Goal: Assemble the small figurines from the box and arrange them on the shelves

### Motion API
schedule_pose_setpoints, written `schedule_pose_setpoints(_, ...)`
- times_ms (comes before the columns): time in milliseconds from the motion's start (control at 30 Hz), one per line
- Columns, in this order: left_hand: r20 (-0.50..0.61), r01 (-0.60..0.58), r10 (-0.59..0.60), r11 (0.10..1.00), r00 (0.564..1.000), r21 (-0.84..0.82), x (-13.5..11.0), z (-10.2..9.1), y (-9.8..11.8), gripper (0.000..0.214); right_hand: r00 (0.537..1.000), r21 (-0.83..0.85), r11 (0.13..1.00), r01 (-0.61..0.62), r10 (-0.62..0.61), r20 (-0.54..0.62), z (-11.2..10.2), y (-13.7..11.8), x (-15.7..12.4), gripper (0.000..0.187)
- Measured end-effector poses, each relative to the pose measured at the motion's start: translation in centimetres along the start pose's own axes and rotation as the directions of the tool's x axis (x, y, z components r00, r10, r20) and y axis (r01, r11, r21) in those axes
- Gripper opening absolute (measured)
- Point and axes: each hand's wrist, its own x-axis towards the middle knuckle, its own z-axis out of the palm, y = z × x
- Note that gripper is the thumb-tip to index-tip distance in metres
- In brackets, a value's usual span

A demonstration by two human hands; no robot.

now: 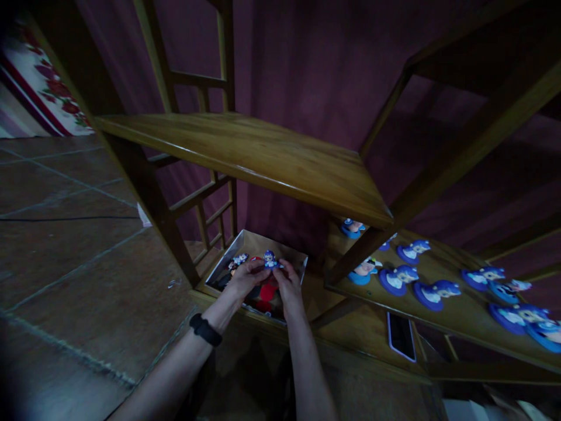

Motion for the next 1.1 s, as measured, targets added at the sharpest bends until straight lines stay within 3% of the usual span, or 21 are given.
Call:
schedule_pose_setpoints(200, -0.097, -0.062, 0.058, 0.997, 0.994, -0.038, 0.33, -0.17, -0.53, 0.044, 0.999, 0.015, 1.0, -0.024, 0.024, -0.023, 0.38, -0.26, -0.11, 0.039)
schedule_pose_setpoints(667, -0.129, 0.022, -0.041, 0.988, 0.991, -0.15, 0.19, -0.51, -0.37, 0.041, 0.996, -0.074, 0.995, 0.066, -0.061, 0.068, 0.55, -0.07, 0.06, 0.035)
schedule_pose_setpoints(933, -0.173, 0.002, -0.034, 0.983, 0.984, -0.183, 0.56, -0.52, -0.47, 0.046, 0.979, -0.114, 0.973, 0.199, -0.192, 0.067, 0.45, 0.52, 0.5, 0.039)
schedule_pose_setpoints(1100, -0.151, -0.005, -0.018, 0.988, 0.988, -0.154, 0.6, -0.59, -0.22, 0.038, 0.978, -0.155, 0.967, 0.203, -0.194, 0.073, 0.56, 0.35, 0.27, 0.039)
